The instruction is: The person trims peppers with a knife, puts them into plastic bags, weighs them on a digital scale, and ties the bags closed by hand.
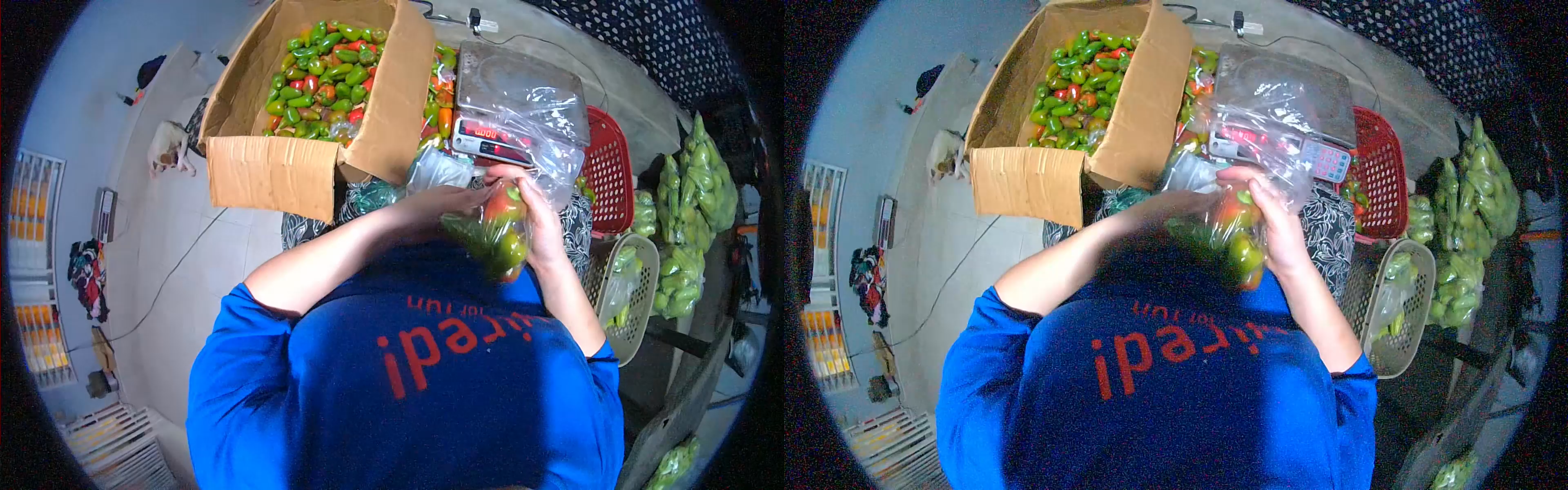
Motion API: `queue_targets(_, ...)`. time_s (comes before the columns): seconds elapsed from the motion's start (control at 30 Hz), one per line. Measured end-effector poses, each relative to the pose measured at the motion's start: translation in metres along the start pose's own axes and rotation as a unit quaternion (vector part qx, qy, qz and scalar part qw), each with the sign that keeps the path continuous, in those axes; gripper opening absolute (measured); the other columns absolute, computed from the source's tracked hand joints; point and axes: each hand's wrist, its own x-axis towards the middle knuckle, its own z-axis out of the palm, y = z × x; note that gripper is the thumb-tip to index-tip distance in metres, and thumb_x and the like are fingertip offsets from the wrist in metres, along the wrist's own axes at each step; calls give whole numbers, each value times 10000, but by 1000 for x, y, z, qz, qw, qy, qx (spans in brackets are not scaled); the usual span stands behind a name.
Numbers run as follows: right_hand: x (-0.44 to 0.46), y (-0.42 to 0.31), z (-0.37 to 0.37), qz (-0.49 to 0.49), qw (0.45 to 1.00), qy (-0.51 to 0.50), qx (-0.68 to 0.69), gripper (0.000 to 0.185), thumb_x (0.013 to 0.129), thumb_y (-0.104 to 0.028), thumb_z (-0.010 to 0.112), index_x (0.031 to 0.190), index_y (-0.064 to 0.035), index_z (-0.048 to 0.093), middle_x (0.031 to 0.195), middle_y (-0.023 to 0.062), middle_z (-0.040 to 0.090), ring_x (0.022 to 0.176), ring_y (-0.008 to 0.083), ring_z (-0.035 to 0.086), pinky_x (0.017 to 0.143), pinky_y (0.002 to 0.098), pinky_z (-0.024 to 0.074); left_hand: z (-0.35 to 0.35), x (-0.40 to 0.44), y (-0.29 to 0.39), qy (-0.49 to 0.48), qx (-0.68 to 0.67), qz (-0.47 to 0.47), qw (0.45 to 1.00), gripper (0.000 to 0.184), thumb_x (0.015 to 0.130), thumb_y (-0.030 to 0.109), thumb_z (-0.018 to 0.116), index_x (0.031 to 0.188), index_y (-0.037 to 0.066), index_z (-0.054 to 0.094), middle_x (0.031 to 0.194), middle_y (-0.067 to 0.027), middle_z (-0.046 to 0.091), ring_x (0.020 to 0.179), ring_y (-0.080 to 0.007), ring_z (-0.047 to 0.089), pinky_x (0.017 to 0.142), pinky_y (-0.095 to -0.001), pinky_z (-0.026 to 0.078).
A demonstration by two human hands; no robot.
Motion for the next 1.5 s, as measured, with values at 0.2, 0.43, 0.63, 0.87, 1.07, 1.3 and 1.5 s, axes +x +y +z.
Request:
queue_targets(0.2,-15,7,0,92,990,-58,93,536,936,-328,480,1321,28,374,1260,119,491,1152,207,481,977,326,378,-16,-4,-10,-26,21,54,998,454,946,360,473,1249,23,490,1197,-72,562,1049,-146,553,919,-291,426)
queue_targets(0.43,-14,1,-2,122,986,-110,-29,665,857,-213,546,1402,33,254,1449,138,293,1342,239,273,1099,352,205,-18,-11,-30,24,-87,99,991,450,919,259,489,1296,20,426,1231,-87,536,1114,-166,517,961,-312,404)
queue_targets(0.63,-15,1,-4,156,976,-149,16,637,784,-42,497,1392,7,313,1404,102,387,1305,202,337,1083,316,232,-16,-18,-44,-32,-5,168,985,513,841,163,544,1315,28,402,1233,-99,531,1163,-172,474,1030,-330,321)
queue_targets(0.87,-9,-22,-3,128,947,-265,-130,647,779,-73,556,1375,27,323,1407,131,378,1313,230,323,1088,340,231,-1,-34,5,79,189,226,952,457,876,248,592,1249,4,492,1169,-80,579,1048,-137,539,945,-278,403)
queue_targets(1.07,1,-84,45,140,786,-354,-486,660,799,-279,643,1335,-12,364,1310,191,435,1266,278,375,1067,362,296,51,-17,66,-73,190,329,922,296,944,284,474,923,19,604,869,-35,594,870,-120,545,813,-267,426)
queue_targets(1.3,-18,-4,49,55,972,-165,-159,423,924,-302,487,1261,-49,464,1204,159,515,1205,253,440,1045,338,323,72,-9,81,-77,235,390,887,279,941,256,455,863,18,578,813,-59,579,779,-151,528,744,-305,422)
queue_targets(1.5,-12,1,40,36,977,-139,-155,400,946,-328,416,1206,-39,511,1136,140,556,1123,228,493,981,331,370,86,-18,94,-157,456,306,821,233,910,221,491,875,10,582,757,-118,561,661,-193,510,656,-326,434)
